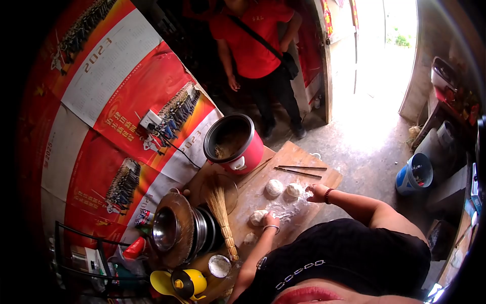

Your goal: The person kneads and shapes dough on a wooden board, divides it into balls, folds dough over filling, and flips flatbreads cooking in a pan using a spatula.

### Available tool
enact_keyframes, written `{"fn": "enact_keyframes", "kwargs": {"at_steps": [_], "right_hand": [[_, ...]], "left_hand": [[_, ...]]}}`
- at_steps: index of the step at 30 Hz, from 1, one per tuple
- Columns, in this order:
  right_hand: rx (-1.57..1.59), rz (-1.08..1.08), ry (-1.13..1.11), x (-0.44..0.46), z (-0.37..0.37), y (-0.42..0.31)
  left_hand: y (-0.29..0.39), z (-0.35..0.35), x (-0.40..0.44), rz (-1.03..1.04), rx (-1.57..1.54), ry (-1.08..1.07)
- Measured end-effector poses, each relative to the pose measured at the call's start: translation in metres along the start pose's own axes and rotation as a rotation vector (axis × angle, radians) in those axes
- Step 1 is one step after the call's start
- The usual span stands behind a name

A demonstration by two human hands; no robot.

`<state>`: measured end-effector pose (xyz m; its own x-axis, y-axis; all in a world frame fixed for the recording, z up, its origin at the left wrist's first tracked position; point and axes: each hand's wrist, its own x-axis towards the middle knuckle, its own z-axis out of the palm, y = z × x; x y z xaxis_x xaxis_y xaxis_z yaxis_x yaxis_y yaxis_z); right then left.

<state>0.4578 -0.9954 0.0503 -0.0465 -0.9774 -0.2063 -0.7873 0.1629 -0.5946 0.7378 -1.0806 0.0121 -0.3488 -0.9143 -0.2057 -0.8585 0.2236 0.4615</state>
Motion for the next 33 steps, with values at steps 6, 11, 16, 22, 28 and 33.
{"fn": "enact_keyframes", "kwargs": {"at_steps": [6,11,16,22,28,33], "right_hand": [[0.037,-0.02,0.018,0.008,-0.008,-0.017],[-0.018,-0.118,0.055,0.024,-0.003,-0.027],[0.03,0.038,0.051,0.032,-0.009,-0.044],[-0.176,-0.179,0.078,0.055,0.015,-0.046],[-0.306,-0.109,0.051,0.057,0.024,-0.061],[-0.321,-0.036,0.048,0.055,0.02,-0.06]], "left_hand": [[0.025,0.015,-0.019,0.252,0.036,-0.006],[0.031,0.036,-0.032,0.473,0.387,-0.143],[0.047,0.024,-0.05,0.631,0.509,-0.169],[0.044,0.018,-0.054,0.594,0.49,-0.075],[0.016,0.006,-0.064,0.411,0.531,-0.093],[0.001,-0.008,-0.065,0.284,0.399,-0.092]]}}
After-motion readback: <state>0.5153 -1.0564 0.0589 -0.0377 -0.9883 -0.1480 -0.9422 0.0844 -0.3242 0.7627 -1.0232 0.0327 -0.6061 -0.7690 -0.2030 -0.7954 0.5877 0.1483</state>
